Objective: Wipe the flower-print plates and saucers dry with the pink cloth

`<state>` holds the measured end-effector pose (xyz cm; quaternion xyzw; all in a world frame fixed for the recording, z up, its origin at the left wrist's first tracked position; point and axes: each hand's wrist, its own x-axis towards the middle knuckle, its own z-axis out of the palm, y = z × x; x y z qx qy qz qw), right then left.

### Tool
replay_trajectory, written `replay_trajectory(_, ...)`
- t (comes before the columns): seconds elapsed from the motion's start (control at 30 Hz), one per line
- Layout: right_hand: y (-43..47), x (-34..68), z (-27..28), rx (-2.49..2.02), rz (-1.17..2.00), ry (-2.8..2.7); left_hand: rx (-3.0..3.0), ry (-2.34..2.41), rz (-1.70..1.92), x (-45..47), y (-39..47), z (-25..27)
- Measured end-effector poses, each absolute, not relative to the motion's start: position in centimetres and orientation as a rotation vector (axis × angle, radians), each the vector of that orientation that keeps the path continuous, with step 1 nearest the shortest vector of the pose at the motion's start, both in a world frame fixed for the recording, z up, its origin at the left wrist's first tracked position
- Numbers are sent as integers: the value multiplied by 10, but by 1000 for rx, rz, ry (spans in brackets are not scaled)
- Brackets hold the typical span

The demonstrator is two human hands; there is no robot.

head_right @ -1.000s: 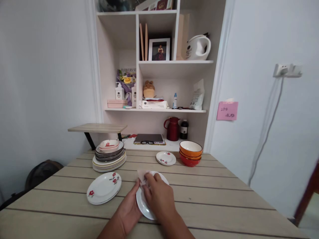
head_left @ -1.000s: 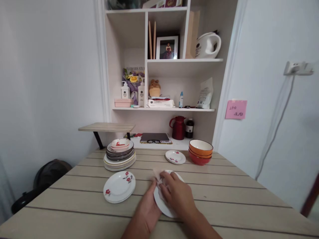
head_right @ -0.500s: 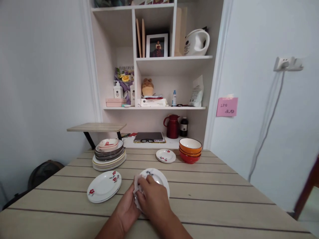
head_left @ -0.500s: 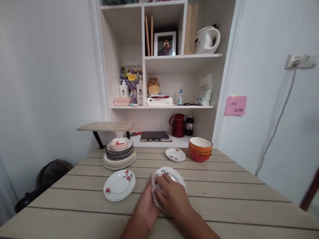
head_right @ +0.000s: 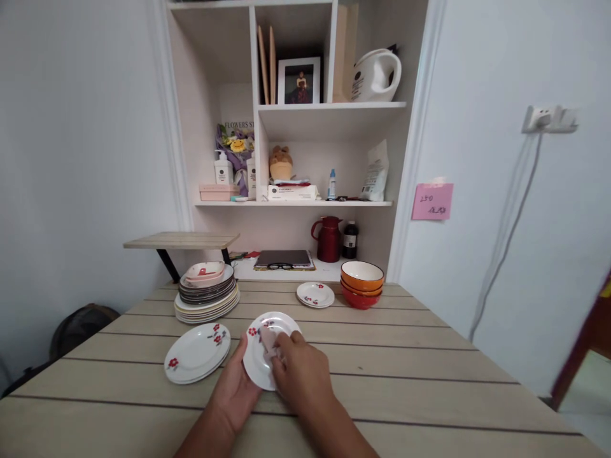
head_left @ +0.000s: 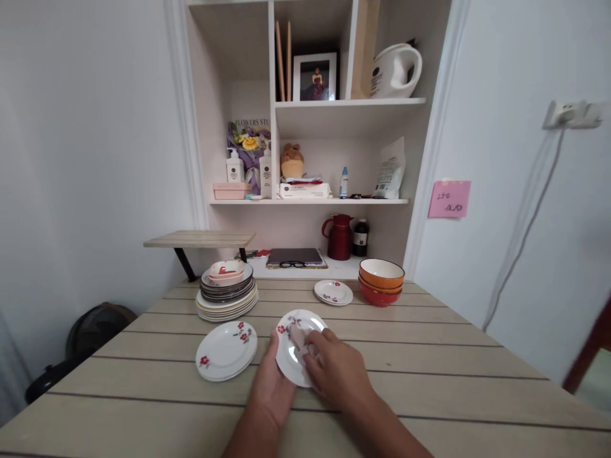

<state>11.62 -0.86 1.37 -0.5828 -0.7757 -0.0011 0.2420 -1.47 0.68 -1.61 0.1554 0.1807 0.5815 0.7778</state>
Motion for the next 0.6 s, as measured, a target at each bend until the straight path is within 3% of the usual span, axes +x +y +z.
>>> replay_trajectory(0.27,-3,119,19,-1543,-28,-2012,377,447,1056,-2,-1,-12)
replay_trajectory(0.43,6,141,19,-1731,-40,-1888,339,375,1146,-12,6,-17)
replay_trajectory(0.6,-5,124,16,-1645,9,-2067,299,321,1284,-21,14,-27)
